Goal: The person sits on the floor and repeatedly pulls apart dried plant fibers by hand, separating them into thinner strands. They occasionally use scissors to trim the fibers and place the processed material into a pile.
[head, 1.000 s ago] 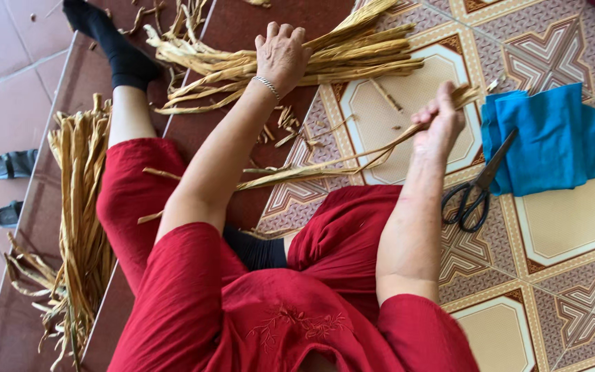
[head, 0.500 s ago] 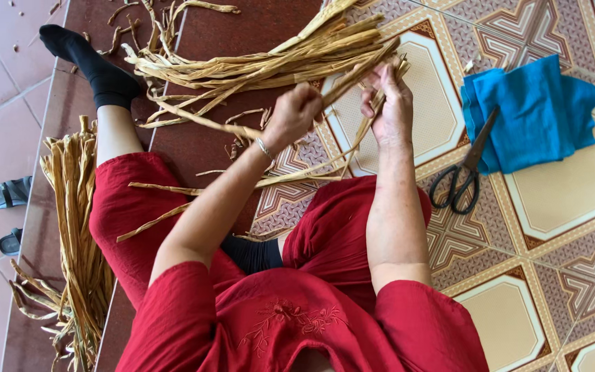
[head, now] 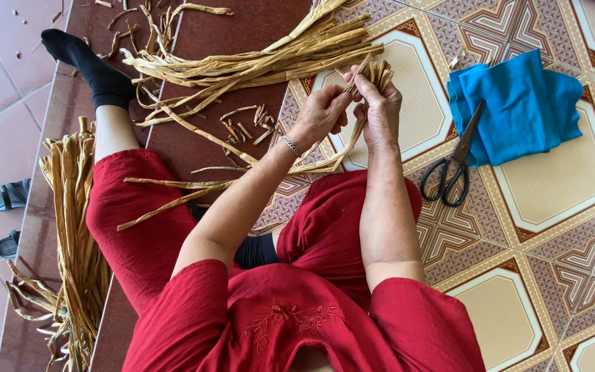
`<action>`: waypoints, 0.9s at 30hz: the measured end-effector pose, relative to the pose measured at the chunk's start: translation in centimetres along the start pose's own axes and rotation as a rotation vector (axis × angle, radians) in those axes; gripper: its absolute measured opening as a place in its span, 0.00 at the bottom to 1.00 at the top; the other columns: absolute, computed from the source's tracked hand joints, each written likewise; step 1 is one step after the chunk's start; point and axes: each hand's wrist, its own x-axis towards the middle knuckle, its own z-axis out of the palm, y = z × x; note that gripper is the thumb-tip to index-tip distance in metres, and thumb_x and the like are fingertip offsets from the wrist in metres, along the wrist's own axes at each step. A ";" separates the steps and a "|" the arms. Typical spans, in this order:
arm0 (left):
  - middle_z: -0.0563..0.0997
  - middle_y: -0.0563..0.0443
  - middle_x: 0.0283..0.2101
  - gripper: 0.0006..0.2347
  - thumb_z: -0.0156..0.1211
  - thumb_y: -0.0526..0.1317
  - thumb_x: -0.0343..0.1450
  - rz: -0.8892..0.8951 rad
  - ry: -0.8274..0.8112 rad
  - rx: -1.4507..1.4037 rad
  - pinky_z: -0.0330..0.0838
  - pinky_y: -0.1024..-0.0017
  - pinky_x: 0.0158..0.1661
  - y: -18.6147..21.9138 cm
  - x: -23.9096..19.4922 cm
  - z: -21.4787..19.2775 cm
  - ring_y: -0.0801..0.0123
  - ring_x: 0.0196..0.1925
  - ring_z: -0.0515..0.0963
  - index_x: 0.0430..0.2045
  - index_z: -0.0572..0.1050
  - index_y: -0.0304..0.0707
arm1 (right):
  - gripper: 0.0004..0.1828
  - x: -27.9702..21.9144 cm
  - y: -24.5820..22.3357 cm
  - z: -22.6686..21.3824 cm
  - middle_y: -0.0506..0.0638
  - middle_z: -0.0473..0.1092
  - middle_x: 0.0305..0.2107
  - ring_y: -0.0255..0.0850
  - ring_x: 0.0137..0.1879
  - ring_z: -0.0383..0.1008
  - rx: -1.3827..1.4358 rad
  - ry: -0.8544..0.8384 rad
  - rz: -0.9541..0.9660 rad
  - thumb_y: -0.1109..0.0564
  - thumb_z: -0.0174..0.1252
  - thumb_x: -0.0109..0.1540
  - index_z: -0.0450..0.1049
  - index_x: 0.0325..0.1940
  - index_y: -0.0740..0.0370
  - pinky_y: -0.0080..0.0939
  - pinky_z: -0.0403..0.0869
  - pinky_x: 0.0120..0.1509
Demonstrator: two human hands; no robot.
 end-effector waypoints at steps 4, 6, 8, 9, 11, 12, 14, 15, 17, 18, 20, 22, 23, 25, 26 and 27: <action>0.77 0.55 0.20 0.14 0.50 0.45 0.79 -0.049 0.000 -0.028 0.69 0.79 0.18 0.5 -0.5 1.3 0.80 0.16 0.72 0.40 0.77 0.30 | 0.13 0.4 0.6 -0.6 0.50 0.79 0.33 0.32 0.32 0.77 0.081 -0.061 0.054 0.50 0.54 0.71 0.77 0.48 0.61 0.31 0.73 0.30; 0.75 0.55 0.18 0.13 0.49 0.46 0.79 -0.104 0.014 -0.072 0.65 0.78 0.16 0.7 -1.4 1.8 0.80 0.14 0.70 0.40 0.77 0.34 | 0.13 0.7 1.3 -0.8 0.52 0.79 0.34 0.35 0.35 0.80 0.045 -0.051 0.032 0.51 0.52 0.72 0.76 0.47 0.63 0.35 0.79 0.34; 0.74 0.55 0.17 0.14 0.49 0.46 0.78 -0.166 0.003 -0.034 0.66 0.77 0.16 0.9 -2.1 1.8 0.80 0.14 0.71 0.38 0.77 0.35 | 0.14 1.0 1.9 -0.8 0.53 0.80 0.34 0.37 0.38 0.83 -0.068 0.040 0.000 0.51 0.50 0.73 0.76 0.46 0.62 0.37 0.83 0.39; 0.75 0.54 0.16 0.14 0.49 0.46 0.78 -0.201 -0.016 0.026 0.68 0.76 0.16 0.9 -2.5 1.7 0.79 0.14 0.72 0.36 0.78 0.34 | 0.13 1.1 2.1 -0.9 0.53 0.79 0.32 0.39 0.36 0.83 -0.012 0.062 0.030 0.52 0.49 0.72 0.76 0.45 0.62 0.39 0.83 0.38; 0.75 0.54 0.16 0.14 0.49 0.45 0.77 -0.224 -0.042 0.084 0.69 0.75 0.17 0.7 -3.5 1.4 0.77 0.14 0.73 0.33 0.78 0.32 | 0.13 1.2 2.3 -1.6 0.53 0.78 0.30 0.42 0.34 0.83 0.099 0.109 0.094 0.52 0.49 0.71 0.74 0.43 0.62 0.43 0.84 0.36; 0.74 0.54 0.16 0.14 0.48 0.44 0.76 -0.210 -0.050 0.082 0.68 0.74 0.17 0.4 -3.9 1.3 0.76 0.14 0.72 0.32 0.79 0.32 | 0.13 1.3 2.8 -1.9 0.52 0.78 0.29 0.41 0.32 0.82 0.116 0.152 0.119 0.52 0.49 0.71 0.75 0.43 0.62 0.44 0.83 0.35; 0.74 0.55 0.16 0.14 0.46 0.43 0.76 -0.200 -0.098 0.171 0.68 0.72 0.17 -0.1 -4.8 1.2 0.76 0.14 0.72 0.30 0.79 0.33 | 0.13 2.5 3.7 -3.1 0.51 0.77 0.28 0.40 0.29 0.79 0.147 0.247 0.161 0.52 0.50 0.71 0.75 0.44 0.62 0.45 0.82 0.32; 0.75 0.56 0.16 0.15 0.45 0.43 0.76 -0.205 -0.133 0.261 0.70 0.72 0.18 -0.5 -5.5 1.1 0.76 0.15 0.73 0.29 0.79 0.34 | 0.13 3.4 3.9 -4.1 0.51 0.76 0.26 0.41 0.28 0.79 0.236 0.244 0.158 0.53 0.50 0.71 0.75 0.43 0.63 0.47 0.81 0.32; 0.76 0.56 0.16 0.15 0.44 0.43 0.76 -0.198 -0.155 0.364 0.72 0.70 0.20 -1.0 -6.9 0.8 0.75 0.16 0.74 0.28 0.79 0.36 | 0.13 4.7 4.4 -6.0 0.50 0.73 0.23 0.41 0.26 0.77 0.419 0.238 0.148 0.53 0.50 0.71 0.74 0.42 0.63 0.50 0.80 0.30; 0.76 0.56 0.16 0.15 0.45 0.43 0.76 -0.186 -0.141 0.378 0.72 0.69 0.21 -1.3 -7.8 0.7 0.74 0.17 0.75 0.28 0.79 0.36 | 0.13 4.9 4.8 -6.7 0.51 0.73 0.23 0.42 0.26 0.76 0.428 0.306 0.142 0.53 0.50 0.71 0.74 0.42 0.64 0.50 0.80 0.31; 0.76 0.54 0.17 0.14 0.45 0.42 0.76 -0.095 -0.124 0.395 0.73 0.66 0.25 -1.8 -9.9 0.8 0.71 0.19 0.76 0.26 0.77 0.35 | 0.13 5.1 5.4 -8.5 0.53 0.73 0.24 0.42 0.27 0.75 0.434 0.443 0.132 0.54 0.50 0.72 0.75 0.43 0.67 0.49 0.80 0.34; 0.75 0.50 0.18 0.14 0.45 0.40 0.76 0.062 -0.114 0.418 0.74 0.63 0.28 -1.7 -12.2 0.2 0.66 0.21 0.77 0.24 0.74 0.33 | 0.12 6.2 6.8 -9.4 0.50 0.71 0.22 0.41 0.25 0.73 0.476 0.413 0.182 0.54 0.51 0.71 0.74 0.42 0.65 0.49 0.79 0.33; 0.75 0.48 0.18 0.13 0.45 0.40 0.76 0.040 -0.117 0.455 0.74 0.62 0.28 -1.3 -13.1 -0.1 0.64 0.20 0.77 0.24 0.74 0.34 | 0.11 6.9 7.4 -10.2 0.48 0.70 0.21 0.40 0.25 0.73 0.494 0.399 0.201 0.54 0.52 0.71 0.74 0.42 0.64 0.49 0.79 0.33; 0.76 0.45 0.17 0.13 0.45 0.41 0.76 -0.006 -0.119 0.529 0.75 0.59 0.29 -0.2 -15.1 -0.8 0.59 0.19 0.79 0.25 0.73 0.36 | 0.11 8.2 8.9 -12.5 0.48 0.70 0.21 0.41 0.25 0.71 0.513 0.394 0.176 0.53 0.51 0.71 0.73 0.42 0.63 0.49 0.78 0.34; 0.76 0.44 0.17 0.12 0.46 0.41 0.75 0.029 -0.103 0.569 0.75 0.57 0.29 0.4 -16.2 -1.0 0.56 0.20 0.79 0.26 0.74 0.36 | 0.11 8.9 9.7 -13.8 0.49 0.69 0.21 0.41 0.25 0.71 0.523 0.389 0.165 0.53 0.51 0.71 0.72 0.42 0.63 0.49 0.77 0.34; 0.76 0.42 0.18 0.10 0.47 0.41 0.75 0.060 -0.084 0.612 0.75 0.55 0.29 1.0 -17.4 -1.3 0.53 0.20 0.79 0.27 0.74 0.37 | 0.11 9.8 10.5 -15.2 0.47 0.68 0.20 0.40 0.24 0.70 0.533 0.388 0.165 0.52 0.52 0.71 0.72 0.42 0.62 0.48 0.76 0.34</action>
